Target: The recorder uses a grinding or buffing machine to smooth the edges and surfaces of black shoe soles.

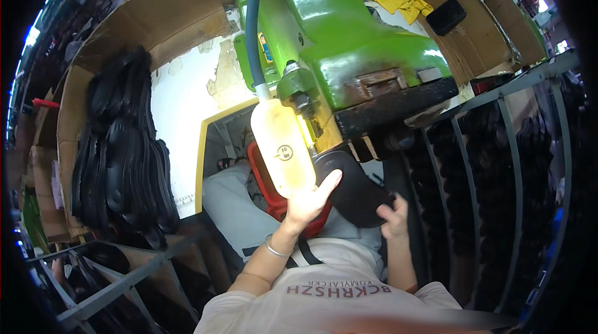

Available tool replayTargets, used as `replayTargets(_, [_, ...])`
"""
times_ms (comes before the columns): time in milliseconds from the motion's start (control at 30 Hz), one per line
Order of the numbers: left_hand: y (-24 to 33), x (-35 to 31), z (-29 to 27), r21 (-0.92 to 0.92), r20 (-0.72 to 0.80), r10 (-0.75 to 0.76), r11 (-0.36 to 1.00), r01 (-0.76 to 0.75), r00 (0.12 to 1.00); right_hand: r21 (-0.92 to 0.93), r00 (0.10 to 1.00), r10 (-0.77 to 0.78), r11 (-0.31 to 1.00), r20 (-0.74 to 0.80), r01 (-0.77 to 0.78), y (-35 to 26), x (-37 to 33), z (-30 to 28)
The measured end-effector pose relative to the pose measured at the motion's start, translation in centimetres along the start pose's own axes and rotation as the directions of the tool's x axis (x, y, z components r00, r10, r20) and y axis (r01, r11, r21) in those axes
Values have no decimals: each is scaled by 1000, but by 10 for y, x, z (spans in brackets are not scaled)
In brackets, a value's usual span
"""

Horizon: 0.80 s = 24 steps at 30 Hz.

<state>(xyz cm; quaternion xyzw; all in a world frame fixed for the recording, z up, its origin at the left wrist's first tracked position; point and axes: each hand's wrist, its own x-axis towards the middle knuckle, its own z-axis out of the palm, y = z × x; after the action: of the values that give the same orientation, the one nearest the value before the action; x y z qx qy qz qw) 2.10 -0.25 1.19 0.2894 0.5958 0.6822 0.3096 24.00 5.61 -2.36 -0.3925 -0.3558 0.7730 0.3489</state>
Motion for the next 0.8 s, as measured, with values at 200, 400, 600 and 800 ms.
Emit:
replayTargets(200, [-9, 18, -4, 235, 30, 131, 963, -135, 991, -68, 960, -233, 972, -154, 224, -74, 63, 17])
replayTargets(400, [7, 25, -23, 145, 88, 99, 983, -111, 991, 76, 960, -278, 957, -32, 280, -99, 111, 63])
replayTargets(600, [26, 19, -70, -106, 32, 48, 993, -44, 998, 149, 964, -260, 957, 50, 250, -68, 116, 90])
replayTargets(800, [31, 4, -121, -88, -112, -86, 993, 76, 990, -21, 960, -239, 969, 144, 244, -33, 89, 117])
